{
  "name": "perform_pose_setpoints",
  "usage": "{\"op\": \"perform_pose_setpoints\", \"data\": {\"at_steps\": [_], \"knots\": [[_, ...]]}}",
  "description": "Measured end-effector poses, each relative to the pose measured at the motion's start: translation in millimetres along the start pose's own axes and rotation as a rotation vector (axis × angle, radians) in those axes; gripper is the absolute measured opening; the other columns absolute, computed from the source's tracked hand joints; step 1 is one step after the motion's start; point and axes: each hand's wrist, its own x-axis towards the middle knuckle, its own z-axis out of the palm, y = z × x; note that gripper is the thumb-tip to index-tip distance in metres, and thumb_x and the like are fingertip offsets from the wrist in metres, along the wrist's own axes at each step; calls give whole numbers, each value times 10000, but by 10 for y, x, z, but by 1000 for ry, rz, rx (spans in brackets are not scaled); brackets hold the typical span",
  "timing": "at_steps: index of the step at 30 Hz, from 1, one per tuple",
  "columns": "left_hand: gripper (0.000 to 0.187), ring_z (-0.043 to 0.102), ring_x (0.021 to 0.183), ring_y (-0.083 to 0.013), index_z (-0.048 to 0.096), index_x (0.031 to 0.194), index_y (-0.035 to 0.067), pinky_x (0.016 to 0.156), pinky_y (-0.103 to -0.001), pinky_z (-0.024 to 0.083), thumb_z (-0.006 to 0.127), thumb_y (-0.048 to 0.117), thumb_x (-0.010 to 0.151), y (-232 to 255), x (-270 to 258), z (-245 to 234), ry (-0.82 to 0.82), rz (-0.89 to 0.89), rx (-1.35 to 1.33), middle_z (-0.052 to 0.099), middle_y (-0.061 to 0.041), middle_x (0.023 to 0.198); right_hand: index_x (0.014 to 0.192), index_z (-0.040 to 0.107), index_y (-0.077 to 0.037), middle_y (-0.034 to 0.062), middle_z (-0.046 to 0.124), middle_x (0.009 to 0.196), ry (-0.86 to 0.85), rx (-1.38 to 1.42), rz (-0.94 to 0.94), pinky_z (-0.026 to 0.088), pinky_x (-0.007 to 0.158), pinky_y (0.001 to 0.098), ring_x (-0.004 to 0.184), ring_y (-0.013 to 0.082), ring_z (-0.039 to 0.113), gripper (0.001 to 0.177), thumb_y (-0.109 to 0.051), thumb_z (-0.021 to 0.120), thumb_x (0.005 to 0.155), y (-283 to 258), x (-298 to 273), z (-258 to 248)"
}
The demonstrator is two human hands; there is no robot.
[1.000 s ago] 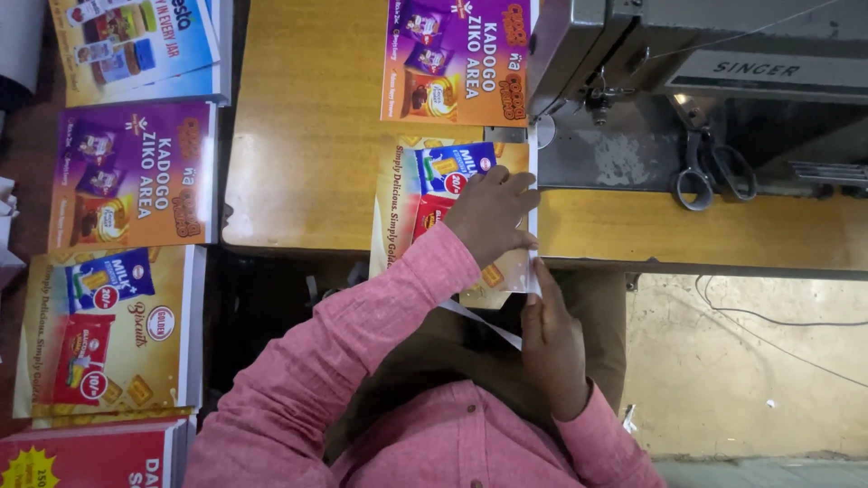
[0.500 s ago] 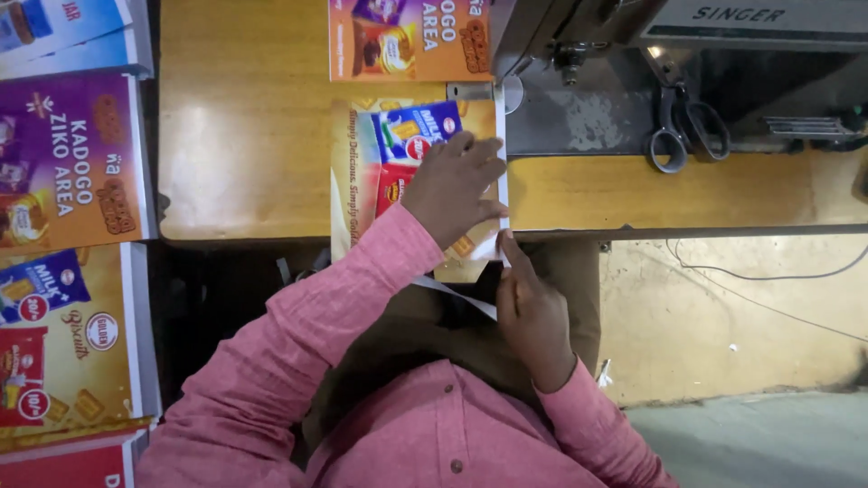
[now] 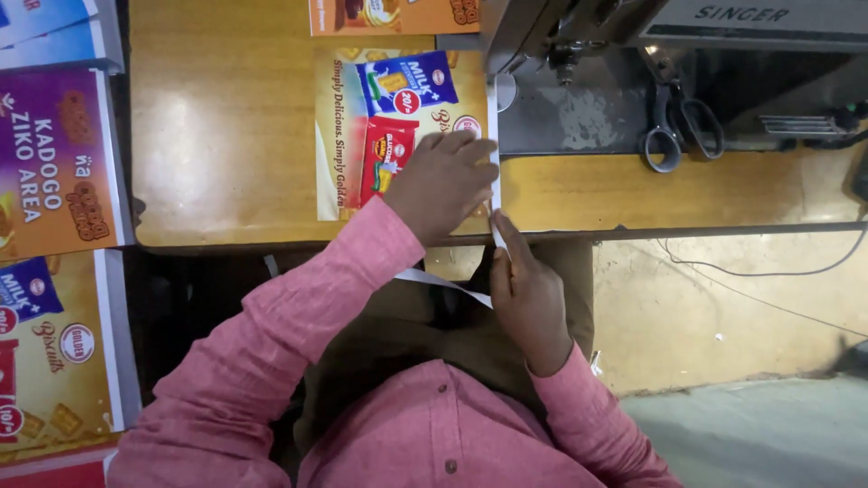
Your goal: The person sews a white ribbon onto the edges of various printed paper sheets using a sewing machine. They repeatedly pick up sheets from a stack, align them with the ribbon under the needle, and sew along the edge before moving the finished sheet aside.
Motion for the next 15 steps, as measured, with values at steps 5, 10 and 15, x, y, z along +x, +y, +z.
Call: {"op": "perform_pose_setpoints", "data": {"at_steps": [5,10,15], "knots": [[152,567,1321,-342,702,1150,206,1058,-558,500,696,278,1017,215,-244,-202,-6,94,-64,630,-38,1342,1527,624,-313,58,832,1071,-43,-76,20,620,732,532,848,395,760,488,-226,550,1052,52,-11,-24],[160,578,1314,-360,706,1179,190,1034,-546,518,650,216,1032,135,-198,-227,2,108,-62,635,-61,1347,1528,628,-328,169,792,928,-83,-145,31,597,748,604,842,453,742,496,-246,565,1042,48,179,-45],[197,607,1335,-369,729,1207,224,1027,-540,527,652,201,1026,-27,-52,-179,2,84,-40,666,-65,1348,1478,668,-356,244,751,788,-165,-159,125,562,807,665,863,511,727,460,-286,548,1039,2,501,-105]]}}
